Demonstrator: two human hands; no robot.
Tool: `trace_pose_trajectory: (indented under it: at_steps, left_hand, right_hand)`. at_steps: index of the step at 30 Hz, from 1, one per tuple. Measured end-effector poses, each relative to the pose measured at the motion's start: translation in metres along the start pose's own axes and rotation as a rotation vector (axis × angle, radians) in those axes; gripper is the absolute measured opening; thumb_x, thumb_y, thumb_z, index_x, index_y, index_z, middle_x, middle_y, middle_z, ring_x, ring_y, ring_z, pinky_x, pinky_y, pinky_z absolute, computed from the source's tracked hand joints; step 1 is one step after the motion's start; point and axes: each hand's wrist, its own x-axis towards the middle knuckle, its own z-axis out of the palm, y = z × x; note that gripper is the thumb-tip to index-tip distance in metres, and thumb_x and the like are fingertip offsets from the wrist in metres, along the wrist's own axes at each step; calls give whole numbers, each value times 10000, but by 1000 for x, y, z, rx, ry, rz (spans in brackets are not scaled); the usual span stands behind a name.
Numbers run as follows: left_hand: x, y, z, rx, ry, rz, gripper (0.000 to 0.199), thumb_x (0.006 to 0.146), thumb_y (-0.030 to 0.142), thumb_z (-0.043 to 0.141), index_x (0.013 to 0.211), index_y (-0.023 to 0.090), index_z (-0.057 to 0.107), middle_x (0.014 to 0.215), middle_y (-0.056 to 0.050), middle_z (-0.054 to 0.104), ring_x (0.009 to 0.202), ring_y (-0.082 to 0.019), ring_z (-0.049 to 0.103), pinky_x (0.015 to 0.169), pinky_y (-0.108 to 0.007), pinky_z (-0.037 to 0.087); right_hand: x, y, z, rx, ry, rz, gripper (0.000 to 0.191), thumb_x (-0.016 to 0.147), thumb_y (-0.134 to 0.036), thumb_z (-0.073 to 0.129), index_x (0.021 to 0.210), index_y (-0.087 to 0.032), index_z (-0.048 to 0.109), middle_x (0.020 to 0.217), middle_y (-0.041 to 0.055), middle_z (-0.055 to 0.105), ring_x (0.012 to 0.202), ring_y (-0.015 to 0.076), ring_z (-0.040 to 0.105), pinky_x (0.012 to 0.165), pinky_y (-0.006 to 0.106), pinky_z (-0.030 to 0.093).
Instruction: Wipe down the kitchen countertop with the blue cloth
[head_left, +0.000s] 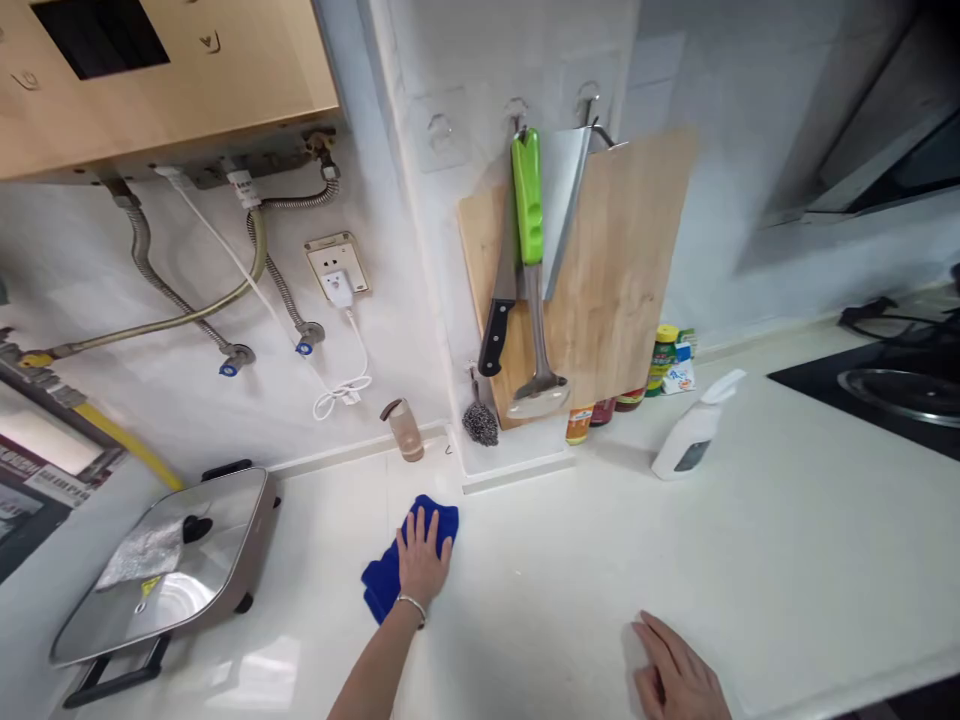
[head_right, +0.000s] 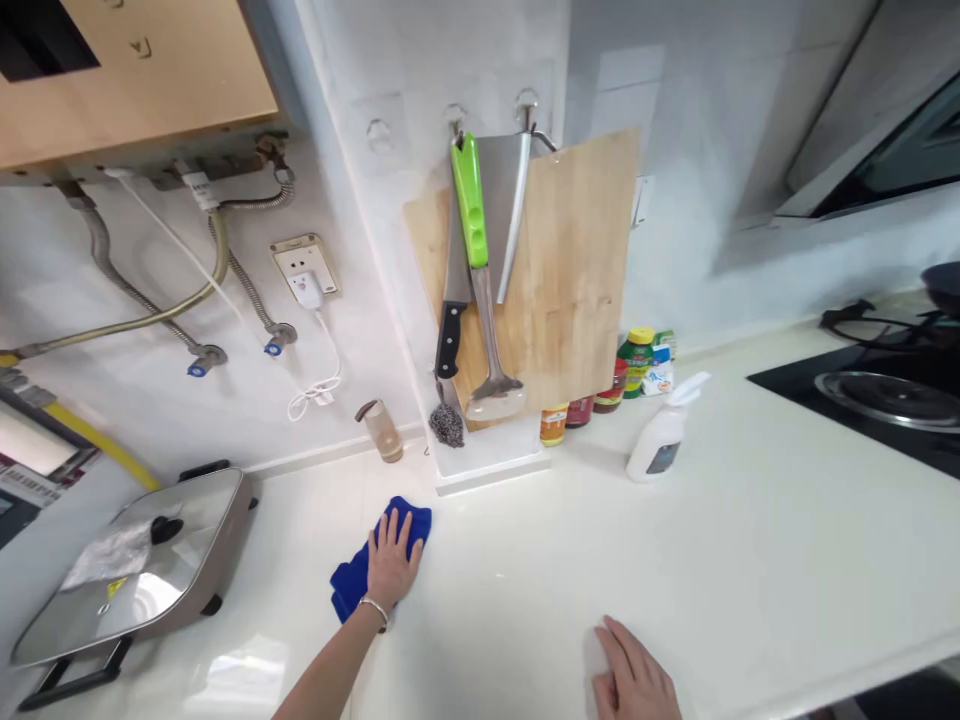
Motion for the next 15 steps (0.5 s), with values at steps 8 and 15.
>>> trace_pose_trajectory:
  at_steps: [8,15]
  left_hand:
    - [-80,62,7,-111,-18,247,617,984,474,379,1571,333,247,1672,-54,247,1543,-313,212,1227,-624,251]
    - [-136,115,-1,-209,-135,435,720,965,461,446,1587,351,101,1693,-51,122,1553,-343,154,1224,-680,239]
  right_hand:
    - [6,-14,-15,-7,-26,13,431,902,-232,419,1324,-186,494,1375,124,575,1206,260,571,954,431,482]
    - [7,-15,-17,20,-33,11,456,892,-229,430,1341,-181,497,1388,133,565,1244,273,550,985,445,477]
